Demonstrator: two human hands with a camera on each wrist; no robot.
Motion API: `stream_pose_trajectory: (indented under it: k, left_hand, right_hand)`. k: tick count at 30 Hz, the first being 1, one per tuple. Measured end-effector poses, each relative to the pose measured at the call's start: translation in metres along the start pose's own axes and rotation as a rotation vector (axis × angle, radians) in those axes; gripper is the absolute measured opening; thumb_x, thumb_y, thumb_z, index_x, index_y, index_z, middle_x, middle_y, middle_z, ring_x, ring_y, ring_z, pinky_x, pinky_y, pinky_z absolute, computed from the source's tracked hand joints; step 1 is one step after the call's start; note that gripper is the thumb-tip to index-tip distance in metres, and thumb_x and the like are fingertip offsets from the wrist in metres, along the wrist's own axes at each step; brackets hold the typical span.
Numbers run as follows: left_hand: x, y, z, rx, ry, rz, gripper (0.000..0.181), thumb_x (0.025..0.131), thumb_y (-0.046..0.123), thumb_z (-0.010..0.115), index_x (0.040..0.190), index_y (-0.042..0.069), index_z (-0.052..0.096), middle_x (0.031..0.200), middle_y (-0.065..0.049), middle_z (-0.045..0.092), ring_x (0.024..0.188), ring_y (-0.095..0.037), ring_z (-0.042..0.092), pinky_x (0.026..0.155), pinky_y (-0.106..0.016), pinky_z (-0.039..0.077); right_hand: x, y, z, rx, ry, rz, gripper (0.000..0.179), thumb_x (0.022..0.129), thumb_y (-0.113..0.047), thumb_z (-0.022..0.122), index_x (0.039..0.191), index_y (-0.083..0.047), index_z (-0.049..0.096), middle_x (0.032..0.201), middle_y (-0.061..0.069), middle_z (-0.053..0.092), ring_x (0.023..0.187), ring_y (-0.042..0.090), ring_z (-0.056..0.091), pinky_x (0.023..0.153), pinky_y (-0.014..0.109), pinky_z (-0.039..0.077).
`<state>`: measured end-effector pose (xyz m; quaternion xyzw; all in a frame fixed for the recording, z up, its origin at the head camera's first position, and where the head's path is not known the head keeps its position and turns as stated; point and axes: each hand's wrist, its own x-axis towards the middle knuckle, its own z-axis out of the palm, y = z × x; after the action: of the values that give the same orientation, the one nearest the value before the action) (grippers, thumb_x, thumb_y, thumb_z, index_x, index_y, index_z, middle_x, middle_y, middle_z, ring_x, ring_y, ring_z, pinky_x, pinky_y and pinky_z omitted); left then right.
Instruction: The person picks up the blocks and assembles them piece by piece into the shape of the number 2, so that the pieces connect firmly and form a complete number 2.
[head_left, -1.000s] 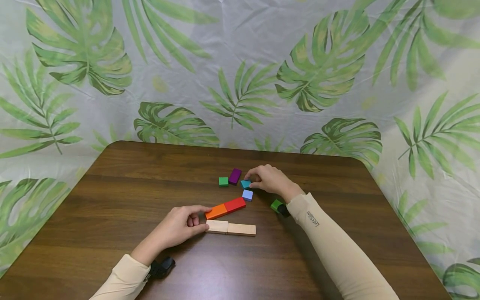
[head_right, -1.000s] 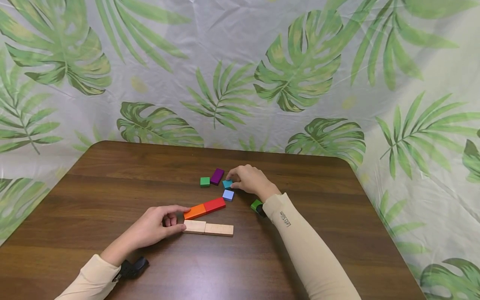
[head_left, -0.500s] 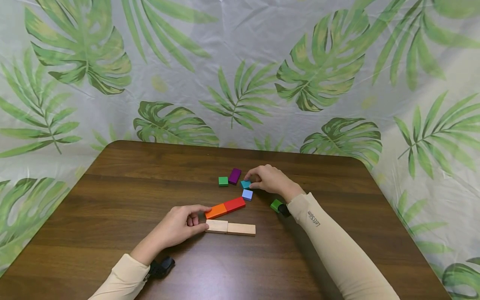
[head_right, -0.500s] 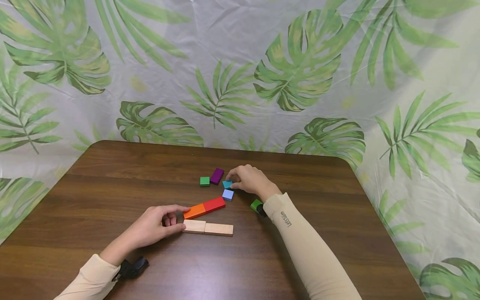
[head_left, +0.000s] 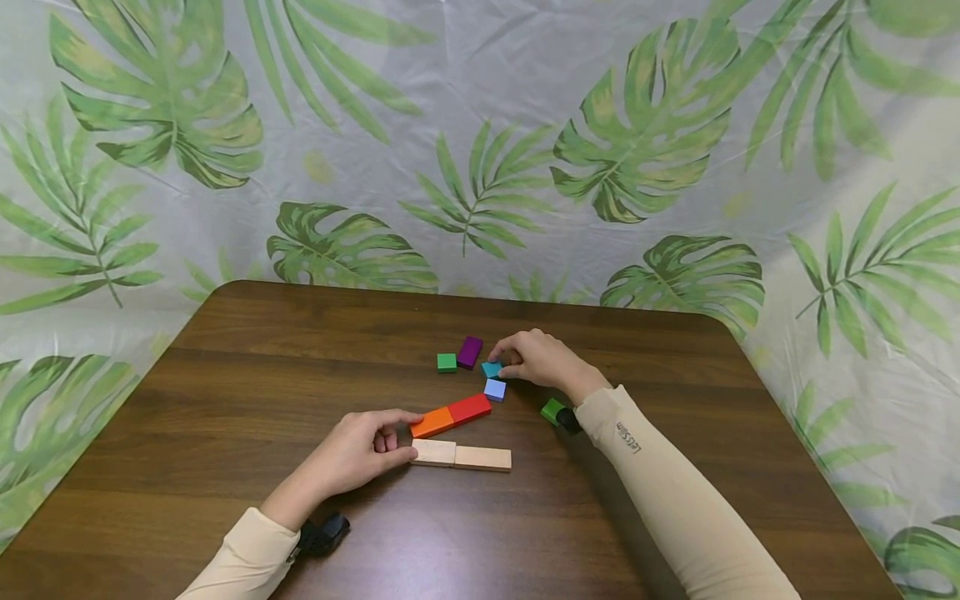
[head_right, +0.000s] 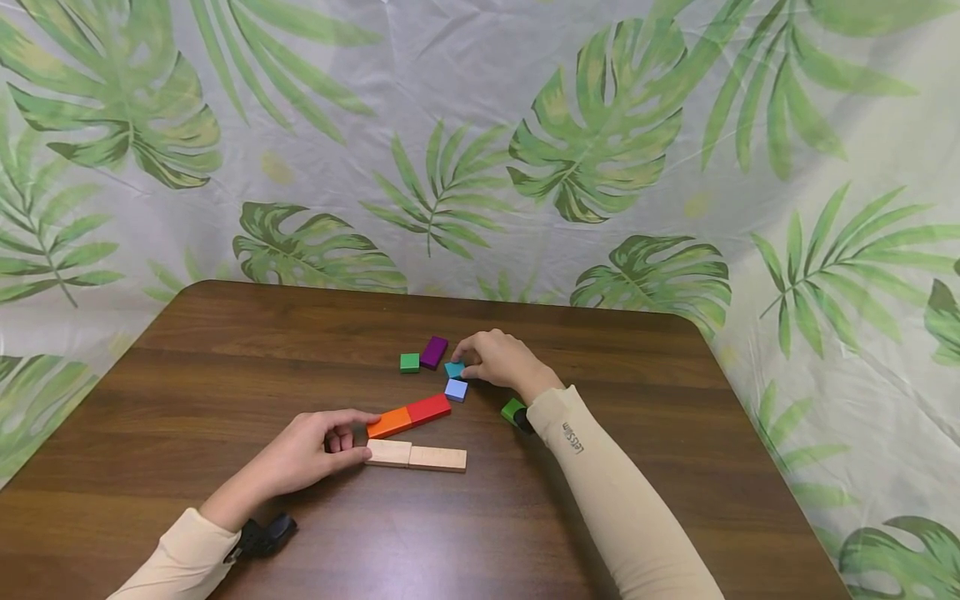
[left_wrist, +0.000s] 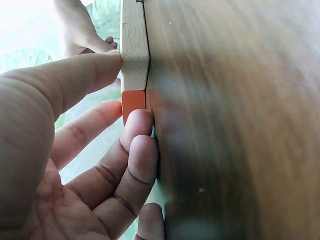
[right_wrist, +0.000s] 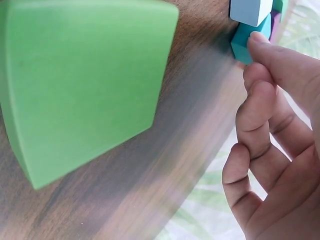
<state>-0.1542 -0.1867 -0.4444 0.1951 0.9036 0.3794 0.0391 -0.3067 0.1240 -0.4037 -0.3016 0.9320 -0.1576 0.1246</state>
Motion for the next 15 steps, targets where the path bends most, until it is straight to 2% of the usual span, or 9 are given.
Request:
stream_pose_trajectory:
  k: [15]
  left_hand:
    - [-0.0001,0.0015,-0.0007,-0.004,-0.004,-0.002,0.040,0.094,0.021,0.084,0.132,0.014,0.076,0.075,0.007,0.060,0.062,-0.003,0.050,0.058,-0.021,0.044]
  right_hand:
    - [-0.0005,-0.0029,0.0008,-0.010,0.003,-0.012,0.024,0.101,-0.020,0.077,0.125,-0.017,0.078,0.072,-0.001,0.057,0.063,0.011,0.044,0.062,0.026,0.035]
